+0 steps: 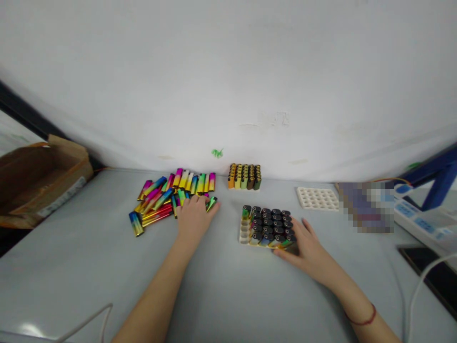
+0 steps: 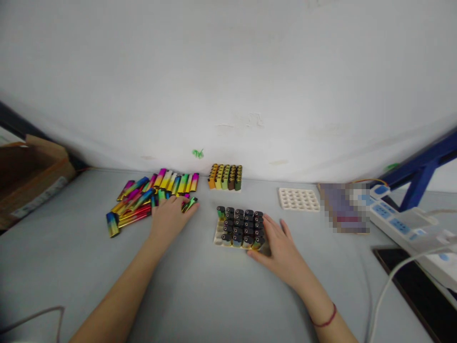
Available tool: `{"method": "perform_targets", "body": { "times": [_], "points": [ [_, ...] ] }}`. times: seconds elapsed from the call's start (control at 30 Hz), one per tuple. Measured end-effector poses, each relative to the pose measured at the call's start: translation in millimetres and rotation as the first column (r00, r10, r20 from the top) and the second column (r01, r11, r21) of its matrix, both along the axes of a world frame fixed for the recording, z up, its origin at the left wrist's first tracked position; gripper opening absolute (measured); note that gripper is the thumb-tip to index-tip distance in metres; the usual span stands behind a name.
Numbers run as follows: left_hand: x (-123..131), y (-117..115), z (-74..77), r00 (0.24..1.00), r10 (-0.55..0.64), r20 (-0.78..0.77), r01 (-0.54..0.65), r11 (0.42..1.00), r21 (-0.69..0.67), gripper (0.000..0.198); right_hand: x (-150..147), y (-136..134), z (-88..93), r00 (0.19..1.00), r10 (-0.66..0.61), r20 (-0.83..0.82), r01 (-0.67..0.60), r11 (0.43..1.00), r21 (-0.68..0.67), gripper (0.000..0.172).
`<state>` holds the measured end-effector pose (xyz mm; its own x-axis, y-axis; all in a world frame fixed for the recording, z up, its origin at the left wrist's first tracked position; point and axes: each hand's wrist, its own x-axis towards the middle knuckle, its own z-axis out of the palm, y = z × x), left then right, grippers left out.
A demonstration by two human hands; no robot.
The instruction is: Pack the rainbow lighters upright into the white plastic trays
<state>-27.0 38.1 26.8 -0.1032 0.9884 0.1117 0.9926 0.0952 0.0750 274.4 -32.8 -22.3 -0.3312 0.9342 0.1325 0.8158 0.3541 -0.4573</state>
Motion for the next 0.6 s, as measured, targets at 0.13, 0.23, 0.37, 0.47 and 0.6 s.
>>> {"method": "perform_targets", "body": {
  "times": [0.13,0.23,0.37,0.47,0.6],
  "points": [
    [4.8,-1.9,-4.4,1.000,-0.019,-0.016,0.018,1.000,-0.012,0.041,-0.7,0.0,0.2,1.000,-0.003,-0.005,0.003,1.000,-0.001,0.073],
    [6.2,-0.4,-9.4,0.998,-0.055,-0.007,0.056,0.998,0.031,0.038,-0.5,0.0,-0.3,1.000,-0.004,-0.009,0.004,1.000,0.007,0.074],
    [5.1,5.5,-18.0,0.967,-0.204,0.149,0.176,0.967,0.184,0.034,0.1,0.1,-1.3,1.000,-0.003,0.004,0.003,1.000,0.009,0.074],
    [8.1,6.7,-20.5,0.870,-0.278,0.407,0.166,0.943,0.290,0.030,0.2,0.4,-1.8,1.000,-0.004,0.007,0.004,1.000,0.013,0.073],
    [19.4,3.3,-15.4,0.499,-0.152,0.854,0.025,0.987,0.161,0.029,0.2,0.4,-1.8,1.000,0.003,0.009,-0.003,1.000,0.014,0.073]
  ]
}}
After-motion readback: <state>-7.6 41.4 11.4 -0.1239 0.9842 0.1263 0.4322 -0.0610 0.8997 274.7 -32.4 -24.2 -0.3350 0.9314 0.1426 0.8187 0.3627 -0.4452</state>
